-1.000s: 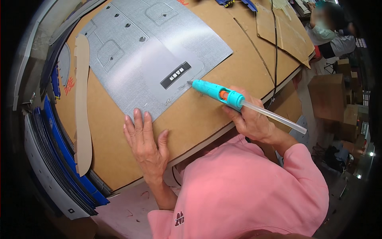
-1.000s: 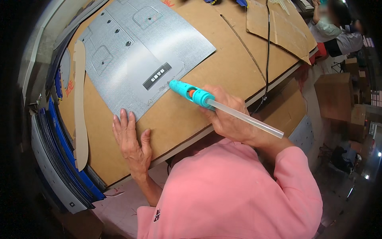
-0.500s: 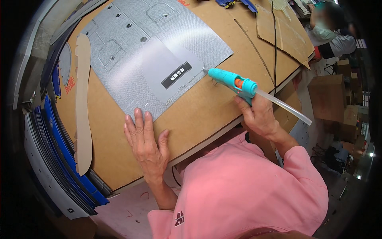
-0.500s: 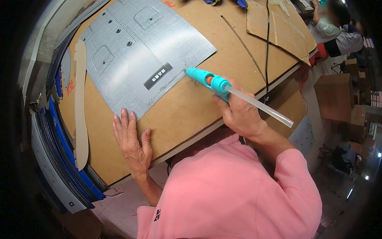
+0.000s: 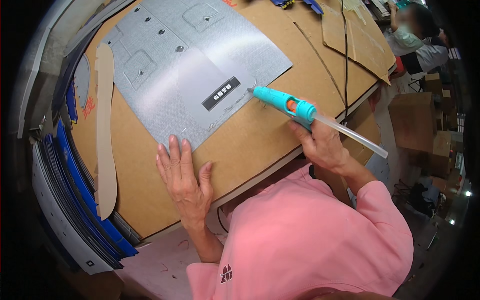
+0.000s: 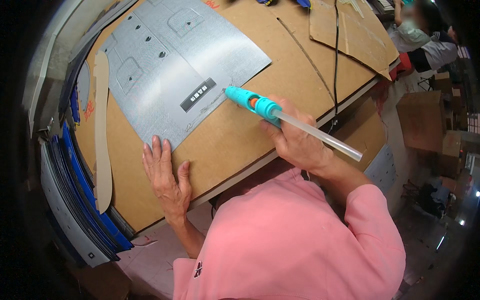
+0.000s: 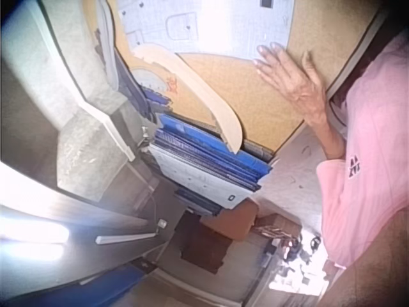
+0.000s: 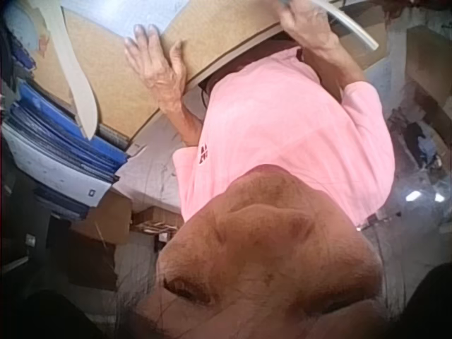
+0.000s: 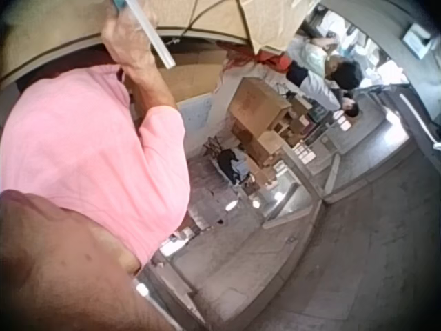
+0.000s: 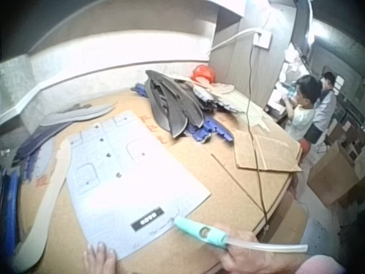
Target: The person assembles a silver panel by applying hot glue to its surface and attaching curved gray strips. They use a hot glue gun to secure the pieces and then place the finished assembly onto a stack of similar panels.
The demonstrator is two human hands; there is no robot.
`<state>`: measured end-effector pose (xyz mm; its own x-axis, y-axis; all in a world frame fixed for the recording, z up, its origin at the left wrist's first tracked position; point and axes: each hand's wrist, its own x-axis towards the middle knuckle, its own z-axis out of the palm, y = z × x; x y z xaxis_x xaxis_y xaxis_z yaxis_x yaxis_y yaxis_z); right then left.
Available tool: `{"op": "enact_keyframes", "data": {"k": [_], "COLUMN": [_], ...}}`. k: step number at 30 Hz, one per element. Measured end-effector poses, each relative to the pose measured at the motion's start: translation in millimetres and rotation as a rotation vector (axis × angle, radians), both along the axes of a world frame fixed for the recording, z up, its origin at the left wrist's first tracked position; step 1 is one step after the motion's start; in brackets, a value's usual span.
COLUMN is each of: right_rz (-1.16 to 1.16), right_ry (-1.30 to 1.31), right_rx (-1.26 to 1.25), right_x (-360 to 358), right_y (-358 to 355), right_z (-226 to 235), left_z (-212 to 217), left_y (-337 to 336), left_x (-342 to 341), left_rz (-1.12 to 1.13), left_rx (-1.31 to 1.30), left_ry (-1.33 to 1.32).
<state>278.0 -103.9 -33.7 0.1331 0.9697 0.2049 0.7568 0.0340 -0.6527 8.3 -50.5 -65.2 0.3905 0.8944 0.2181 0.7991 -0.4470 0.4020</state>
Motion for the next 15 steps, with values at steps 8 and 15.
{"op": "enact_keyframes", "data": {"k": [8,15], "right_rz": [-0.026,-0.068], "right_ry": [-0.047,-0.132], "right_rx": [-0.039,0.015], "right_x": [4.4,3.3], "right_y": [-0.1,0.8], "right_z": [2.3,2.4], "left_z": [-1.4,0.1], "left_y": [0.2,0.1], "left_x": [-0.3,-0.4], "left_rz": [0.005,0.007], "left_rx": [-0.001,-0.007], "left_ry": [-0.003,-0.002]}}
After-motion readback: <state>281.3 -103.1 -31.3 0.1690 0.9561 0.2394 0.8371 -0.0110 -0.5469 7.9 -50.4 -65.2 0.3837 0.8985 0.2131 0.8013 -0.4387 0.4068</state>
